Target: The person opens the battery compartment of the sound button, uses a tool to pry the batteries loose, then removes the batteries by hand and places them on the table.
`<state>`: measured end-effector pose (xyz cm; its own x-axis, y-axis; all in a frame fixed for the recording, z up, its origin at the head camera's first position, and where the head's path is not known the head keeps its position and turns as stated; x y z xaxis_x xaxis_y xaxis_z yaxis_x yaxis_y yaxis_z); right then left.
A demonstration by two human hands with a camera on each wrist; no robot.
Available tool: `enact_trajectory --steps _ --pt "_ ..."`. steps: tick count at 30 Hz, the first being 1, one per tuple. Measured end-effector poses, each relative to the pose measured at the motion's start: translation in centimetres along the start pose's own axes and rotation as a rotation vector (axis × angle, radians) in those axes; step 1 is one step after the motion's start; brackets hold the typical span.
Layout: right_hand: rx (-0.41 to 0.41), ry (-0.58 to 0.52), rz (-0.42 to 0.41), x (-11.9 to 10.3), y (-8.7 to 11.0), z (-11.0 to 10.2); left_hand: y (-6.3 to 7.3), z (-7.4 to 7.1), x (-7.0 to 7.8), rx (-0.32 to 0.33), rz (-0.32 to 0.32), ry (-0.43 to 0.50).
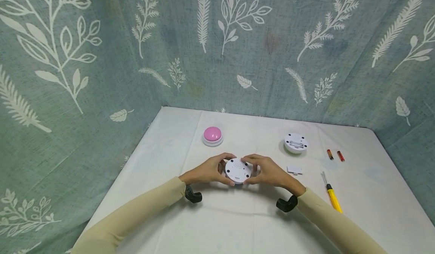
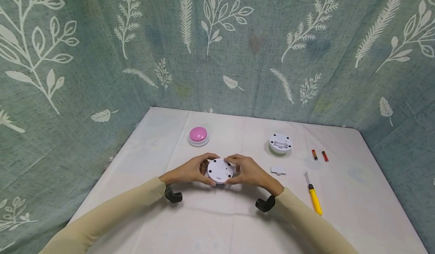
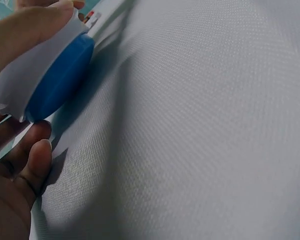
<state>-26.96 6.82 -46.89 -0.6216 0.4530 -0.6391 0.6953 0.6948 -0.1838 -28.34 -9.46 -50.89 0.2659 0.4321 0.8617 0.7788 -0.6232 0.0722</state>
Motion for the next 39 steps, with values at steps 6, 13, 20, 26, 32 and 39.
enact_trajectory --steps 6,13,20,26,32,39 --pt "-0.015 -0.011 -0.014 0.0 0.0 0.1 0.1 0.0 -0.2 -0.006 -0.007 -0.044" --pt "-0.024 -0.012 -0.036 -0.2 -0.1 0.0 0.0 -0.3 -0.3 0.02 -0.018 -0.075" --pt "0.037 0.053 -0.049 -1.5 -0.6 -0.4 0.0 -0.4 -0.2 0.024 -0.013 -0.077" --pt "0.017 0.215 -0.085 -3.6 -1.1 0.0 0.0 -0.3 0.0 0.024 0.0 -0.061" --pt "-0.022 0.273 -0.082 -4.6 -1.8 0.3 -0.1 -0.3 0.1 0.033 0.008 -0.081" --pt "-0.057 0.277 -0.038 -5.0 -2.2 0.5 -0.1 -0.4 0.2 0.047 0.022 -0.097"
Point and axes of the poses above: each hand's wrist, its own y-axis away from the middle knuckle, its own z-axis out of the palm, x = y × z, the point moved 9 cm from there along -y, towards the middle knuckle, and after that the axes turned 3 degrees about -z, right-handed, at the moved point
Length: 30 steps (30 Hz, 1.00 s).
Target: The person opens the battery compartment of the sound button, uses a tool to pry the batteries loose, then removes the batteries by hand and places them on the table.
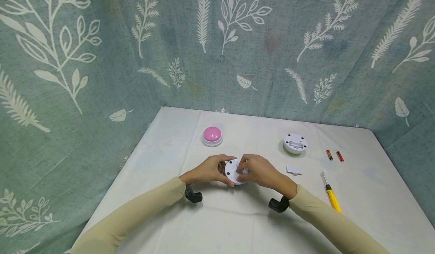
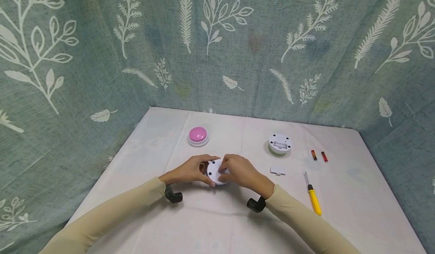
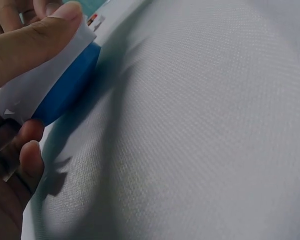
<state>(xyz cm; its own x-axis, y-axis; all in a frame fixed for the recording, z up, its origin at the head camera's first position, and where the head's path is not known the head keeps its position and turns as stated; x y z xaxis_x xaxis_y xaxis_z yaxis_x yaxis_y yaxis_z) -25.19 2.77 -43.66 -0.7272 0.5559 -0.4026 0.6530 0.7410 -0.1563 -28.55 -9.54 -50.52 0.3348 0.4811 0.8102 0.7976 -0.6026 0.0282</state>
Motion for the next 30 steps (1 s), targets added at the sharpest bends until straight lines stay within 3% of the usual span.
enact_trajectory --steps 6,15,19,30 --pt "-0.015 0.107 -0.066 -1.2 0.1 0.2 0.0 0.0 -0.3 0.009 -0.012 -0.007" --pt "0.068 0.239 -0.309 -3.5 0.6 0.5 0.0 -0.1 -0.3 0.02 -0.003 0.014" --pt "0.089 0.223 -0.362 -3.7 0.6 0.6 0.1 0.0 -0.3 0.014 -0.004 0.022" --pt "0.114 0.11 -0.384 -2.9 0.6 0.4 0.2 -0.2 0.2 0.008 0.004 0.052"
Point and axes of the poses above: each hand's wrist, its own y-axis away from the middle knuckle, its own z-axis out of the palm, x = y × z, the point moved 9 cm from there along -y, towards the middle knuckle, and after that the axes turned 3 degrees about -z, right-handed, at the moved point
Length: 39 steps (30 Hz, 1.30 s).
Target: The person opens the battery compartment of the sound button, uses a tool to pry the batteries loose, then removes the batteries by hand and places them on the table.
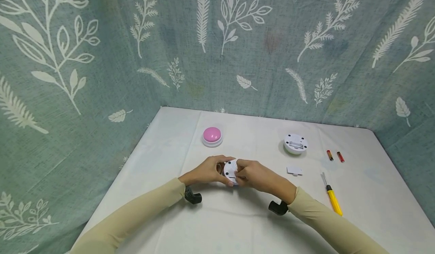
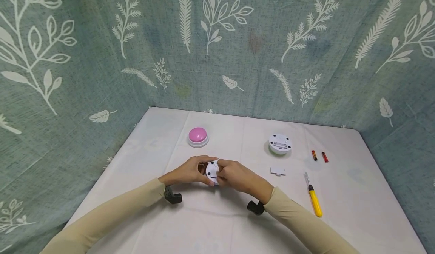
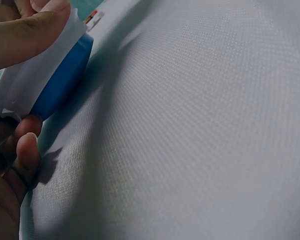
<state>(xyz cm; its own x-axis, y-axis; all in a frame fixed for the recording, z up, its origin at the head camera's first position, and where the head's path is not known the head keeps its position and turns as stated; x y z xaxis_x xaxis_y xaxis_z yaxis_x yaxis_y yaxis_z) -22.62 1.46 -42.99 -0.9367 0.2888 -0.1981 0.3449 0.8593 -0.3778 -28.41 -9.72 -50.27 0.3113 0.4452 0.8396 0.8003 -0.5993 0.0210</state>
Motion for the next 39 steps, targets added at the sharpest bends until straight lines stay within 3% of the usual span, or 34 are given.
enact_trajectory --steps 4,9,12,21,27,39 --pt "0.0 -0.083 0.088 0.9 0.3 -0.1 -0.2 0.1 -0.7 -0.005 -0.023 -0.023" --pt "-0.004 -0.236 0.24 2.6 1.0 0.0 -0.4 -0.1 -0.8 0.001 -0.013 -0.032" --pt "0.013 -0.276 0.289 3.3 1.5 0.2 -0.5 0.0 -0.8 0.001 -0.007 -0.049" --pt "0.062 -0.33 0.317 3.9 1.9 0.3 -0.5 0.0 -0.9 0.0 -0.014 -0.064" --pt "0.068 -0.352 0.285 3.3 2.1 0.6 -0.3 0.1 -1.0 0.001 -0.033 -0.042" --pt "0.209 -0.328 0.286 2.8 2.3 -0.5 -0.7 0.0 -1.2 0.007 -0.045 -0.033"
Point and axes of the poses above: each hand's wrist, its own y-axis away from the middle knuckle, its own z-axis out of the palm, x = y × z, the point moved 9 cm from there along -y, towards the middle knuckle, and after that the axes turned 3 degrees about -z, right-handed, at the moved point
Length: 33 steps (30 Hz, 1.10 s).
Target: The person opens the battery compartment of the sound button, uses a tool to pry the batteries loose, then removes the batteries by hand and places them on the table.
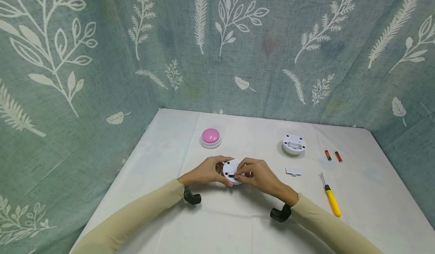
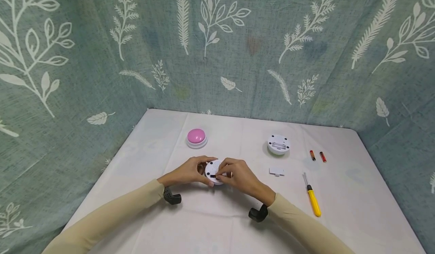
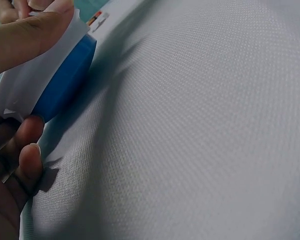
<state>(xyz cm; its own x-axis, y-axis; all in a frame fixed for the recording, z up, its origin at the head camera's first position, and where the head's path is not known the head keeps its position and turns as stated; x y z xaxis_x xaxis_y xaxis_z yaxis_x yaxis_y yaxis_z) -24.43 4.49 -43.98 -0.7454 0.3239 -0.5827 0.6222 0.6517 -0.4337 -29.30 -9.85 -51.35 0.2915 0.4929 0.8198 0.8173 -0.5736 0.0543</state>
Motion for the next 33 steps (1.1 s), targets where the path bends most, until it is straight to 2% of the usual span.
enact_trajectory --steps 15,24,33 --pt "0.059 0.017 0.106 0.5 0.3 -0.1 0.0 0.0 0.2 -0.001 0.006 0.016" --pt "0.081 0.013 0.089 0.1 0.7 -0.7 -0.1 -0.1 0.2 -0.006 0.003 0.014" --pt "0.144 0.054 0.072 0.5 1.9 -3.0 0.1 -0.1 0.3 -0.025 0.012 0.04"
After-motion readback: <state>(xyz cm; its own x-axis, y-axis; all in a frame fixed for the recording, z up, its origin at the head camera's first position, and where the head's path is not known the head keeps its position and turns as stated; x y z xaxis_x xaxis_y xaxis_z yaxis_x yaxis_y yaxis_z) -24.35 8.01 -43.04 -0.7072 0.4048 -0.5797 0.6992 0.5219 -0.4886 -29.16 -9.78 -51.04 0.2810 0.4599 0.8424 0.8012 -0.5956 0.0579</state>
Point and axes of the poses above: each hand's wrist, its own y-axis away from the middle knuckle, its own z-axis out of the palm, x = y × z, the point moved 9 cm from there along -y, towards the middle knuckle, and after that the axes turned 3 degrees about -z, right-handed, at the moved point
